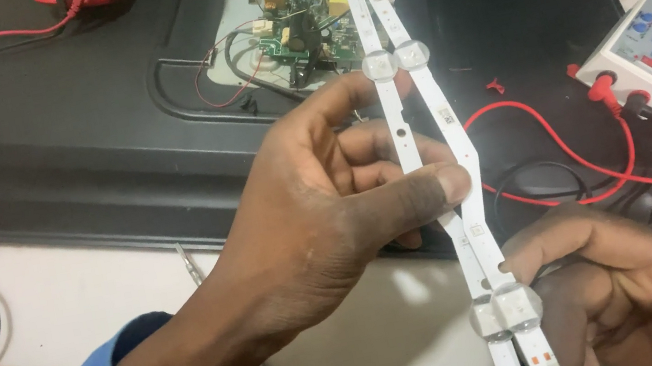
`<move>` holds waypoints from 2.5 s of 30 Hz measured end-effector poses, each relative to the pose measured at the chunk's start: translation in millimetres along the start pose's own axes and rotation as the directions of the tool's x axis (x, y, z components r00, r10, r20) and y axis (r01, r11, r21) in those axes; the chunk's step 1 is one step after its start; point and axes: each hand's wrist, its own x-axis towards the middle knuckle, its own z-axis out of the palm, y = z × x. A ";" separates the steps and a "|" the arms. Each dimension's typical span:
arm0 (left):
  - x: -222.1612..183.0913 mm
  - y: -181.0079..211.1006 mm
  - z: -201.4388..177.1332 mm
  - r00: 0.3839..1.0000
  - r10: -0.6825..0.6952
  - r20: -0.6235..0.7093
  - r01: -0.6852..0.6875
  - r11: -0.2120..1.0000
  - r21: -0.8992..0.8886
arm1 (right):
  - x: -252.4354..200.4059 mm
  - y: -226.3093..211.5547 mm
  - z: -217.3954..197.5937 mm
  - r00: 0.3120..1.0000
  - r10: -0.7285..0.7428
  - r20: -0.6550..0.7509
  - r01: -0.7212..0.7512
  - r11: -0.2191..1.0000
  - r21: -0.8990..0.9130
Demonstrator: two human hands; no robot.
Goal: Inspecting and testing LED backlight strips from a disassembled television using a multimeter and an LED tester.
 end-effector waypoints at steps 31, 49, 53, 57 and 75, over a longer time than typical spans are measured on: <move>1.2 1.9 0.4 0.999 -0.032 -0.023 0.033 0.999 0.042 | 3.5 5.4 -9.7 0.998 0.062 0.012 -0.062 0.998 -0.006; 1.5 4.2 2.1 0.995 -0.080 -0.059 0.083 0.995 0.052 | 6.4 3.5 -9.0 0.998 0.041 0.049 -0.039 0.998 -0.042; 1.9 2.1 0.4 0.997 -0.065 -0.045 0.068 0.996 0.051 | 2.4 7.2 -10.9 0.992 0.113 -0.057 -0.117 0.990 -0.079; 2.5 -0.1 -0.6 0.998 -0.048 -0.041 0.051 0.997 0.052 | 3.0 6.6 -10.3 0.996 0.089 0.013 -0.088 0.995 -0.044; 1.1 -6.0 -4.5 0.997 0.050 0.058 -0.050 0.999 -0.014 | 4.9 11.2 -21.6 0.990 0.057 0.129 -0.050 0.997 -0.063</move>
